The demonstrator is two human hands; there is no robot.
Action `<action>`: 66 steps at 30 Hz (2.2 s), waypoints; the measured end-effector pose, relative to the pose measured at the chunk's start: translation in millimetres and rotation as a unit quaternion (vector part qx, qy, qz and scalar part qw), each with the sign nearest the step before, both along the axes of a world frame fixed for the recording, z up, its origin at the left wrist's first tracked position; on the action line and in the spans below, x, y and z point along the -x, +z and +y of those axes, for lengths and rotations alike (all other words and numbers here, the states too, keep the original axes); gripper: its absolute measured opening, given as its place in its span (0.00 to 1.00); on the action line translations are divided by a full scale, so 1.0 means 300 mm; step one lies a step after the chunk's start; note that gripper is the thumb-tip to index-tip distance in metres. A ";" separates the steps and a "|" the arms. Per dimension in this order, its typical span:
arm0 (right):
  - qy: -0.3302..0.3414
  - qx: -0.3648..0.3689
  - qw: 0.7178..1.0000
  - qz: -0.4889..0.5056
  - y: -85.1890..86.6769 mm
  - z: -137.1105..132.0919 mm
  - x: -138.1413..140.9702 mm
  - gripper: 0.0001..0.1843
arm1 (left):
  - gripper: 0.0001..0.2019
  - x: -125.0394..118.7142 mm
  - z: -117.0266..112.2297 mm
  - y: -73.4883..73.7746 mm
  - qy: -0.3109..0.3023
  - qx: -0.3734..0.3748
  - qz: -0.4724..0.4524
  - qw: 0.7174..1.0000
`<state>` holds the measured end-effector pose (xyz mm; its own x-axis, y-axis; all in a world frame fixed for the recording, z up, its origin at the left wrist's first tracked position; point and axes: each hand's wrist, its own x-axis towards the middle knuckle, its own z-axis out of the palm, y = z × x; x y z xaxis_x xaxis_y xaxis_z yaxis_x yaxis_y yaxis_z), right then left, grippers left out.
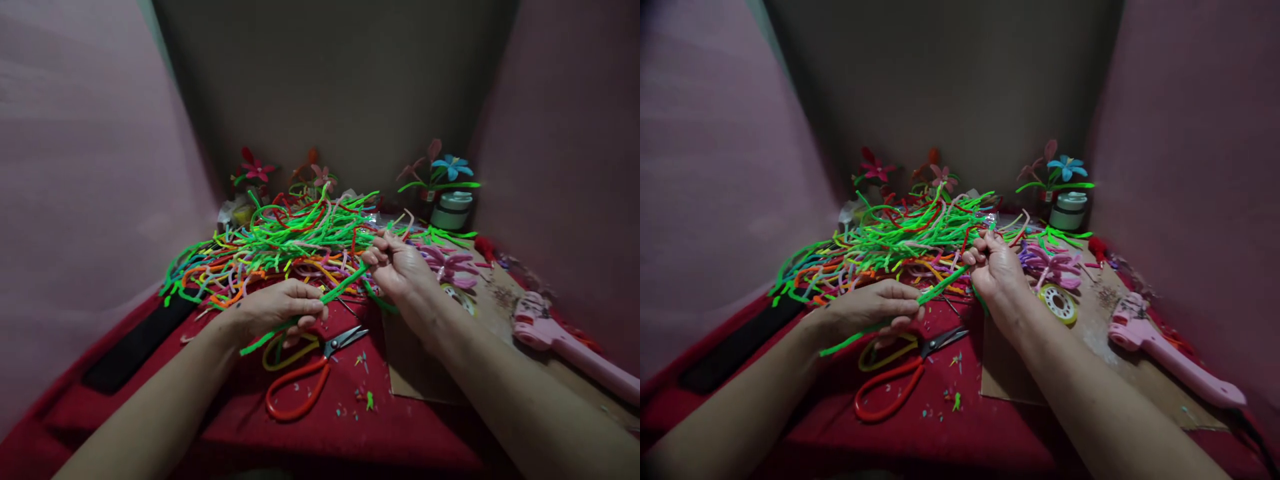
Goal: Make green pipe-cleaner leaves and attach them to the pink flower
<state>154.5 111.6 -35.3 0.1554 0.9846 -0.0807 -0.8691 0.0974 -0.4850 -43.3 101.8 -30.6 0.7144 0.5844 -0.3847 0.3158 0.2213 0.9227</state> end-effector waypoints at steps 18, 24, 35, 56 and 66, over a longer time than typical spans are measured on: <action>-0.043 -0.027 0.998 0.028 0.112 -0.026 -0.103 0.18 | 0.13 -0.043 -0.044 -0.044 0.019 -0.077 0.010 0.997; -0.031 -0.075 0.997 0.015 0.140 -0.043 -0.128 0.20 | 0.14 -0.052 -0.049 -0.055 0.007 -0.055 0.013 0.998; -0.020 -0.145 0.989 0.029 0.176 -0.078 -0.140 0.21 | 0.14 -0.056 -0.067 -0.025 -0.006 -0.134 0.038 0.990; 0.054 -0.031 0.982 -0.176 -0.033 -0.035 0.064 0.14 | 0.15 -0.026 0.001 -0.028 0.154 -0.167 -0.018 0.974; 0.053 -0.074 0.982 -0.165 -0.042 -0.045 0.070 0.08 | 0.10 0.002 -0.009 -0.031 0.027 0.047 -0.138 0.989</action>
